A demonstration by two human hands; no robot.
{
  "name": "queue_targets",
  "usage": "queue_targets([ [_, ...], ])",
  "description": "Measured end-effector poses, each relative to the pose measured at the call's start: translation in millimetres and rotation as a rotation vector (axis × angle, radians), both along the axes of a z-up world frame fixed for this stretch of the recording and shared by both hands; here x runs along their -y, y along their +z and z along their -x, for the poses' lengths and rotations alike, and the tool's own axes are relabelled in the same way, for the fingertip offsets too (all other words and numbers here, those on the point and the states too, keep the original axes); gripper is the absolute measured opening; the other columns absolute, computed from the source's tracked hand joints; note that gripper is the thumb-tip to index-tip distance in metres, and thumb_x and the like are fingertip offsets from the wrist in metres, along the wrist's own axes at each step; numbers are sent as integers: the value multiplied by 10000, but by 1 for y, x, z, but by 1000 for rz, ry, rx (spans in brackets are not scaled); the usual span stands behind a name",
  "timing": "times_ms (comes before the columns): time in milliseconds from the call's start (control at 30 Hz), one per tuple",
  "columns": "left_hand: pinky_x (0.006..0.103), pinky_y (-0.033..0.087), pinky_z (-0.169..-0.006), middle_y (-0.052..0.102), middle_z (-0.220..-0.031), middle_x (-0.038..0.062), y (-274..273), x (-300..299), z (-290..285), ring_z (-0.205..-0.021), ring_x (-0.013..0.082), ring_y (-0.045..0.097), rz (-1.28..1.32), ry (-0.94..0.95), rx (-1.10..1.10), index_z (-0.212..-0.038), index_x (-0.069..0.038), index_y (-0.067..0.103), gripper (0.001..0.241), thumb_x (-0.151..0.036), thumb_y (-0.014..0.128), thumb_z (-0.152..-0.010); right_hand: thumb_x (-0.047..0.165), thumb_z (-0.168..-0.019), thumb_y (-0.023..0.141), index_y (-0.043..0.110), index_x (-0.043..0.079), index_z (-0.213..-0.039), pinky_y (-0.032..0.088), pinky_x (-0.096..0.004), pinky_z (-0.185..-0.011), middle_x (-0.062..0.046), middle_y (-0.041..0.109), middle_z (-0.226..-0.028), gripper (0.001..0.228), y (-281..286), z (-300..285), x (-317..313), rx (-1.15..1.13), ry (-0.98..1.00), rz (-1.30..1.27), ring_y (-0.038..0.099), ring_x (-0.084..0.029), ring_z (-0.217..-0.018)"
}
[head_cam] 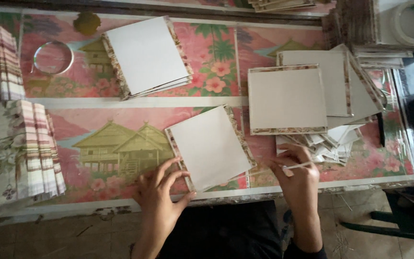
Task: The person assembles small notebooks by applying adhesive tape to the edges of white paper sheets and attaching them to patterned covers. They handle stacks of paper and covers, occasionally using scissors to cut tape, and organize the finished items into piles on a floral-patterned table.
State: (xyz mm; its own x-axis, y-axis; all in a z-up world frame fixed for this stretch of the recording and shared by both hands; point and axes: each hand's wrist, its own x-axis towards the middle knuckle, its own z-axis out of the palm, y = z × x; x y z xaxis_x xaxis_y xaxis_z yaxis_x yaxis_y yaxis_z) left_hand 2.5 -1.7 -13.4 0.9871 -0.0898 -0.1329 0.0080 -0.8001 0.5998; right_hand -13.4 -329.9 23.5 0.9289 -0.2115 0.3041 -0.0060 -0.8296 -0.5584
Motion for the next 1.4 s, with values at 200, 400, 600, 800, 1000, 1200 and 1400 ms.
queue_targets([
  [200,594,432,-892,519,-1571,-318,3,-2,-2,-1269,296,478,0,-15,-77,-1114,-481,781,497,-402,991,-671,291,-896,856,825,135,-1032,524,-349,-920,52,818,-1081,209,8,0,22,-342,7,35,747,-175,-1025],
  [400,611,448,-894,510,-1595,-297,3,-9,-8,-1290,312,472,24,-36,-72,-1072,-467,797,484,-395,1013,-644,245,-846,865,849,118,-710,548,-329,-801,23,827,-945,187,11,6,36,-445,185,-261,767,-125,-902],
  [600,571,438,-931,515,-1602,-300,-5,-21,-16,-1274,315,471,5,-127,16,-1080,-483,804,472,-475,1005,-653,235,-784,962,551,188,-773,531,-347,-850,-21,785,-1005,414,5,3,17,-326,426,-382,746,-173,-948],
  [800,550,421,-929,509,-1608,-292,5,-21,-20,-1302,303,459,5,-157,3,-1058,-450,794,461,-412,1008,-651,184,-804,934,578,158,-727,474,-283,-744,25,846,-896,365,-16,5,2,-373,77,-380,718,-97,-825],
  [1000,563,421,-923,507,-1599,-303,5,-21,-19,-1313,285,460,1,-148,-20,-1042,-464,792,486,-392,1034,-627,187,-798,940,626,153,-724,501,-270,-724,39,857,-876,324,-16,10,-13,-434,-125,-324,792,-73,-895],
  [1200,538,407,-888,503,-1608,-302,6,-21,-20,-1282,289,466,3,-152,-14,-1051,-471,787,486,-393,1025,-634,128,-792,936,641,124,-728,528,-279,-662,31,832,-831,302,-19,10,-17,-426,-154,-309,723,-68,-786],
  [1400,585,412,-909,502,-1615,-283,-2,-23,-20,-1332,302,452,-12,-161,-20,-1057,-479,784,464,-406,1006,-656,250,-816,877,667,165,-831,499,-323,-673,38,698,-730,228,-42,16,-12,-477,-106,-108,627,-134,-677],
])
